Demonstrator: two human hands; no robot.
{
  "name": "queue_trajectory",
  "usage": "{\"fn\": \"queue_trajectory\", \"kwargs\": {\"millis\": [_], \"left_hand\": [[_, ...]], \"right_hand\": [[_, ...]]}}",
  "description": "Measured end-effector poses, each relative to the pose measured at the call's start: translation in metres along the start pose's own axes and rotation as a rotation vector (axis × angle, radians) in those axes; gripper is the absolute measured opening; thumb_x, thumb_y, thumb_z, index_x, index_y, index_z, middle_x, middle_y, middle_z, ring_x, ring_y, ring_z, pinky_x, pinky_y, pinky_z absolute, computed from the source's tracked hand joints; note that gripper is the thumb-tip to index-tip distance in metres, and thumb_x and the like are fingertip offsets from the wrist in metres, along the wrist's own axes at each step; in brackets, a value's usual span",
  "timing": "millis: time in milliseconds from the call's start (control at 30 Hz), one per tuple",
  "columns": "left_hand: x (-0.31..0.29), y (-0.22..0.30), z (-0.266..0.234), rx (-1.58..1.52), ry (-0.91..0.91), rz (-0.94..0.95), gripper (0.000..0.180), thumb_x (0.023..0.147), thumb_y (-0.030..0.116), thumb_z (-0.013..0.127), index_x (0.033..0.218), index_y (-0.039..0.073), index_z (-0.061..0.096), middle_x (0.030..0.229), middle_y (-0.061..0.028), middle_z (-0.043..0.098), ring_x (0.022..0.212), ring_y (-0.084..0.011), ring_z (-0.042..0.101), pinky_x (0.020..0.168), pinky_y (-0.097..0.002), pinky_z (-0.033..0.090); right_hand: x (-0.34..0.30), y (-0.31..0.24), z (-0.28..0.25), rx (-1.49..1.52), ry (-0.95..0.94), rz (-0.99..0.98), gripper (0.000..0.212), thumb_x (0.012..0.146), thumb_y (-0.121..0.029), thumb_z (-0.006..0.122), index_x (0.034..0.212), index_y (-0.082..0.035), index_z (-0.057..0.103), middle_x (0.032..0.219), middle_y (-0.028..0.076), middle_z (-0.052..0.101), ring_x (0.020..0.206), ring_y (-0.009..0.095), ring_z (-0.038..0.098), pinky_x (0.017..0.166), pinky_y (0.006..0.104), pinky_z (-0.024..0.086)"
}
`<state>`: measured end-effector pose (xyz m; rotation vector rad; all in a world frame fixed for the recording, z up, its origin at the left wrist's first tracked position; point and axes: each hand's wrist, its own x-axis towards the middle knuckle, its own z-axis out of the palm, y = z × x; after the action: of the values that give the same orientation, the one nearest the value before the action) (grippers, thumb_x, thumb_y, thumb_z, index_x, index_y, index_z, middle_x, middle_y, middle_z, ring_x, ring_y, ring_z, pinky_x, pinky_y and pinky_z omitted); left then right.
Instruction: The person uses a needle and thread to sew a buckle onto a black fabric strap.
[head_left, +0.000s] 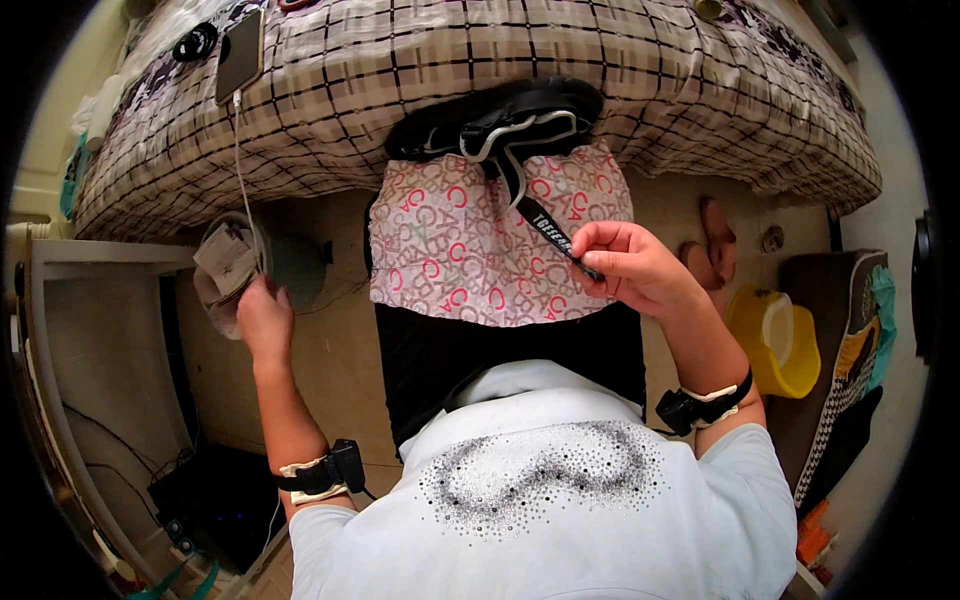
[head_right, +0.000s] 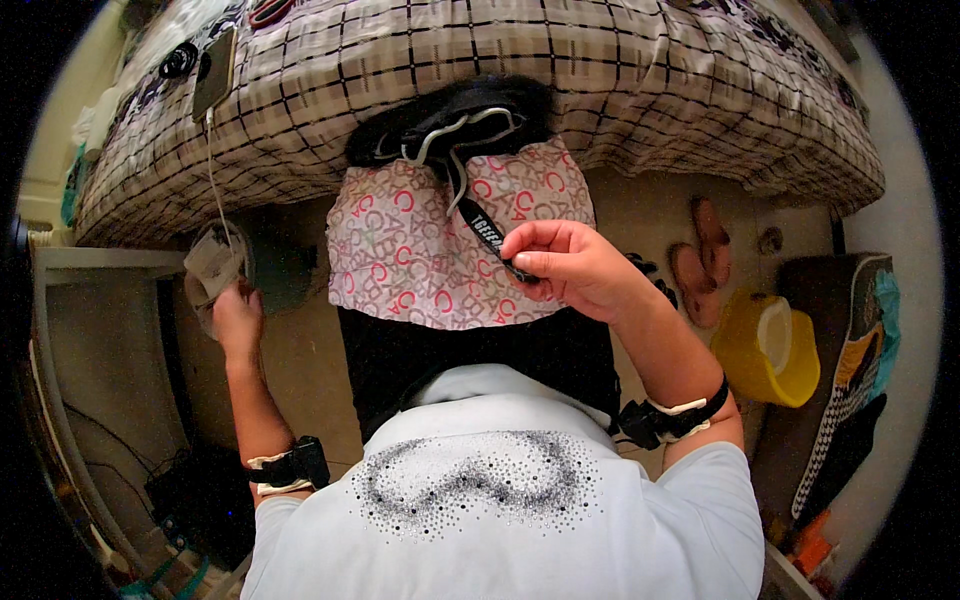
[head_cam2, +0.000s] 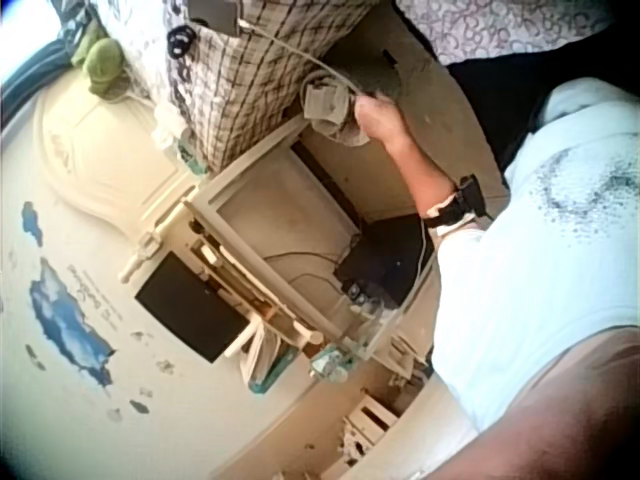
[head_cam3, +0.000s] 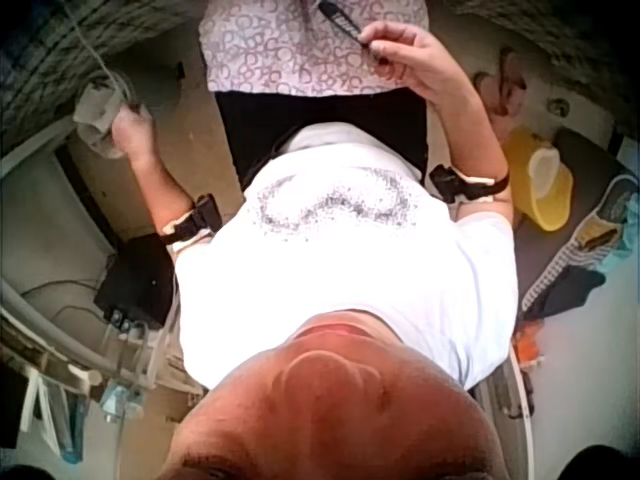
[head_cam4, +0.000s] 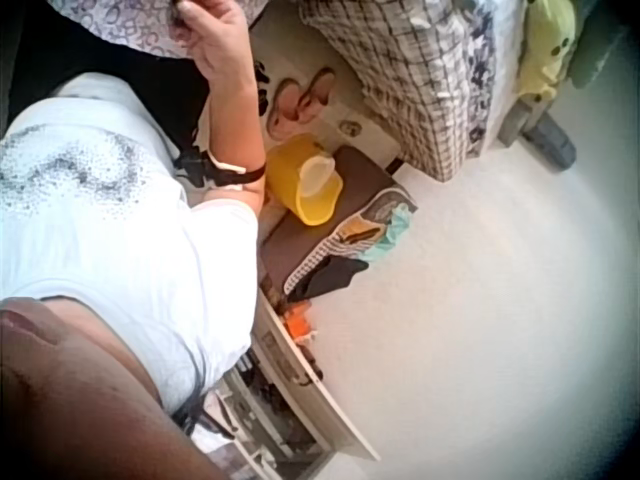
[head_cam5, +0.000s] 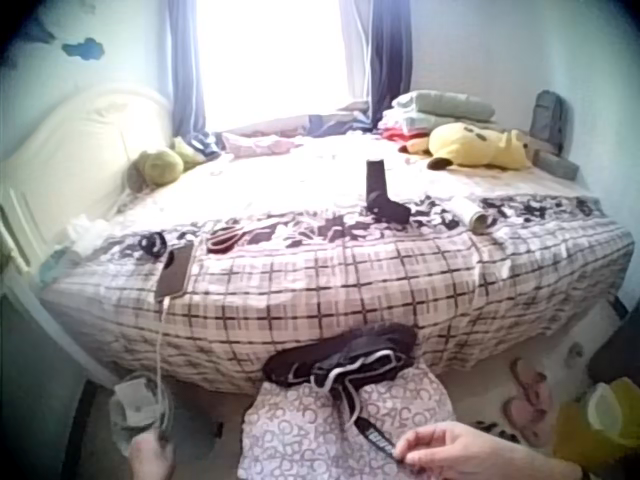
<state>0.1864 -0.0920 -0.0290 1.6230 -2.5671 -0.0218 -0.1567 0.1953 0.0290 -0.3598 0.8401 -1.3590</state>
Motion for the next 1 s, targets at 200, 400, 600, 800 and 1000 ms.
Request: {"fn": "queue_trajectory", "kwargs": {"millis": [200, 400, 600, 800, 1000], "left_hand": [[-0.015, 0.128, -0.075, -1.106, -0.124, 0.392, 0.035, 0.074, -0.004, 0.052, 0.106, 0.004, 0.063, 0.094, -0.001, 0.066, 0.057, -0.0013, 0.046, 0.05, -0.0175, 0.039], [-0.037, 0.219, -0.04, -1.042, -0.198, 0.755, 0.018, 0.075, 0.005, 0.069, 0.093, 0.003, 0.064, 0.078, -0.0084, 0.065, 0.054, -0.0133, 0.056, 0.052, -0.025, 0.045], [-0.033, 0.218, -0.029, -1.186, -0.299, 0.734, 0.01, 0.076, 0.0, 0.066, 0.085, 0.001, 0.063, 0.074, -0.0102, 0.064, 0.061, -0.0172, 0.061, 0.056, -0.0271, 0.047], [-0.027, 0.168, -0.035, -0.988, -0.292, 0.781, 0.01, 0.074, -0.004, 0.062, 0.082, 0.002, 0.06, 0.072, -0.0101, 0.061, 0.064, -0.0244, 0.06, 0.058, -0.0303, 0.047], [-0.03, 0.139, -0.041, -0.903, -0.189, 0.775, 0.011, 0.073, -0.005, 0.061, 0.081, 0.002, 0.06, 0.072, -0.0096, 0.062, 0.063, -0.0237, 0.06, 0.058, -0.0296, 0.047]], "right_hand": [[-0.005, 0.001, 0.0, -0.049, 0.045, -0.003, 0.013, 0.087, -0.007, 0.059, 0.099, -0.002, 0.059, 0.088, 0.001, 0.058, 0.075, 0.006, 0.056, 0.064, 0.019, 0.049], [0.0, -0.002, 0.004, -0.083, 0.041, 0.021, 0.014, 0.087, -0.009, 0.061, 0.1, -0.003, 0.059, 0.086, -0.001, 0.058, 0.074, 0.003, 0.056, 0.063, 0.0174, 0.049], [0.0, -0.003, 0.005, -0.084, 0.036, 0.002, 0.015, 0.087, -0.009, 0.061, 0.1, -0.003, 0.059, 0.085, -0.002, 0.059, 0.073, 0.003, 0.056, 0.063, 0.0167, 0.049], [0.0, -0.007, 0.006, -0.084, 0.043, 0.014, 0.014, 0.087, -0.009, 0.06, 0.099, -0.003, 0.061, 0.086, -0.002, 0.059, 0.075, 0.003, 0.056, 0.066, 0.0184, 0.049], [0.006, 0.0, 0.005, -0.16, 0.012, 0.041, 0.019, 0.086, -0.009, 0.061, 0.103, -0.001, 0.061, 0.093, 0.001, 0.061, 0.076, 0.005, 0.056, 0.068, 0.0196, 0.048]]}}
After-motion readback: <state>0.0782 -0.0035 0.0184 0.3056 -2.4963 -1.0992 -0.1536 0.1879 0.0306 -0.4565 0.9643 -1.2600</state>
